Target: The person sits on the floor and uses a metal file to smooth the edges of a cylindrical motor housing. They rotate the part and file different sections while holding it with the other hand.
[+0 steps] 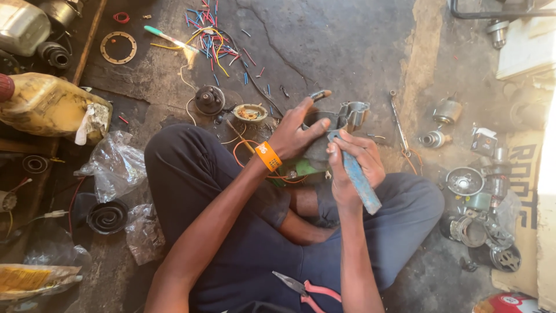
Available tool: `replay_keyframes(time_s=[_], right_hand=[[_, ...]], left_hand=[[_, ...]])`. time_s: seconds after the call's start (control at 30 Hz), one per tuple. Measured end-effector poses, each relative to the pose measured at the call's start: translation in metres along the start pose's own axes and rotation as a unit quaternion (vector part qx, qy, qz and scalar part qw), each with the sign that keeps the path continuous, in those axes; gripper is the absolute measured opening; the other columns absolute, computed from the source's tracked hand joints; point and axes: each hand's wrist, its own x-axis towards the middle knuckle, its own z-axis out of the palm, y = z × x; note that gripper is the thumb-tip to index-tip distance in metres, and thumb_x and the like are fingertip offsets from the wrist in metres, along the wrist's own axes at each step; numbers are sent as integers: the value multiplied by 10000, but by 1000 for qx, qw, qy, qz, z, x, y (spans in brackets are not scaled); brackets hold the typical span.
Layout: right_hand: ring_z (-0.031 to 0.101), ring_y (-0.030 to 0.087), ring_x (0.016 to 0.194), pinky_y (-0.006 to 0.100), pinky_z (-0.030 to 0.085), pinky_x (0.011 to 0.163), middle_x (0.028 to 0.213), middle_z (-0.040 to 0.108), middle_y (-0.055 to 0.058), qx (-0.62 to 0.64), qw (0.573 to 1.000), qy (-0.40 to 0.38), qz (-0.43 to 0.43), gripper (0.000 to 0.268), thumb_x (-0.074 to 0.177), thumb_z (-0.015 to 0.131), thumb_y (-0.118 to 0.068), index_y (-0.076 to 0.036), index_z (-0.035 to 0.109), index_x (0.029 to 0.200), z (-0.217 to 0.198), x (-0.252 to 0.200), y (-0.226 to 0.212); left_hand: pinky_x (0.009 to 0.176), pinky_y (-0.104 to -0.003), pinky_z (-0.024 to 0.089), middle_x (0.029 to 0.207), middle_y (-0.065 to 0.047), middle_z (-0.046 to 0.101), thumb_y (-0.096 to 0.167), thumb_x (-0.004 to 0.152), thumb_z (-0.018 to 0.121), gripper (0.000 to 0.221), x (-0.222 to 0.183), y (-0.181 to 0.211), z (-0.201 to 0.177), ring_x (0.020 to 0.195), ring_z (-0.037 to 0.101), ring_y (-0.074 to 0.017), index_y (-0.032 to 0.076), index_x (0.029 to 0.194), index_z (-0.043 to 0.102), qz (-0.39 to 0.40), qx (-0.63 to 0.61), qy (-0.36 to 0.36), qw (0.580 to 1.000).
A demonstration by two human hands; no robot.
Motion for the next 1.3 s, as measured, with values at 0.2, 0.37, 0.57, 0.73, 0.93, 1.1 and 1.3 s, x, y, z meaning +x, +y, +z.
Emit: replay_keyframes(time_s=[0.2, 0.37, 0.57, 0.73, 0.93, 1.1, 1.3], right_hand=[[716, 156, 857, 263, 605, 724, 1082, 682, 146, 48, 997, 8, 64, 105, 940, 716, 20, 73, 721, 1031, 5, -9, 0], [715, 163, 888, 282, 616, 811, 1145, 673, 149, 118, 988, 30, 90, 98, 980, 691, 16, 75, 714, 1055, 6, -14, 7], [702, 159, 851, 277, 602, 771, 1125, 673, 154, 52, 996, 20, 72, 91, 973, 709, 23, 74, 719, 1048, 5, -9, 11], [704, 159, 877, 279, 601, 785, 1123, 674, 151, 42, 998, 4, 45, 97, 989, 707, 24, 74, 711, 1072, 2, -6, 11], [706, 164, 883, 296, 615, 796, 1122, 671, 148, 76, 995, 14, 56, 91, 987, 715, 7, 61, 710, 1061, 5, 2, 3], [703, 175, 905, 301, 600, 809, 1125, 664, 155, 71, 996, 3, 46, 96, 999, 715, 12, 68, 706, 1077, 2, -2, 3], [706, 167, 872, 281, 607, 780, 1088, 679, 150, 53, 998, 14, 31, 76, 973, 711, 9, 62, 698, 1027, 3, 6, 1]], left_hand=[[926, -416, 521, 1034, -220, 684, 425, 926, 643, 675, 3, -1, -3, 993, 658, -295, 74, 1487, 504, -80, -2, 11, 997], [1030, -440, 495, 1312, -259, 654, 416, 964, 635, 654, 5, -5, 0, 1228, 646, -372, 69, 1497, 481, -53, -31, 21, 998], [994, -427, 506, 1194, -233, 673, 400, 959, 633, 645, 0, -3, -2, 1131, 663, -338, 64, 1491, 490, -54, -19, 19, 998], [881, -399, 508, 955, -172, 657, 400, 956, 650, 643, 2, 1, -3, 906, 638, -268, 53, 1477, 500, -31, 4, 10, 999], [828, -394, 513, 864, -181, 642, 400, 913, 648, 668, 4, 8, -6, 839, 635, -264, 62, 1471, 508, -65, -1, 9, 998], [862, -395, 508, 980, -185, 666, 396, 953, 654, 637, -1, 1, -1, 910, 645, -256, 53, 1471, 516, -26, 18, 20, 999], [916, -399, 513, 1018, -190, 689, 377, 959, 653, 621, 4, 3, -6, 961, 666, -271, 60, 1477, 519, 0, 0, 21, 1000]])
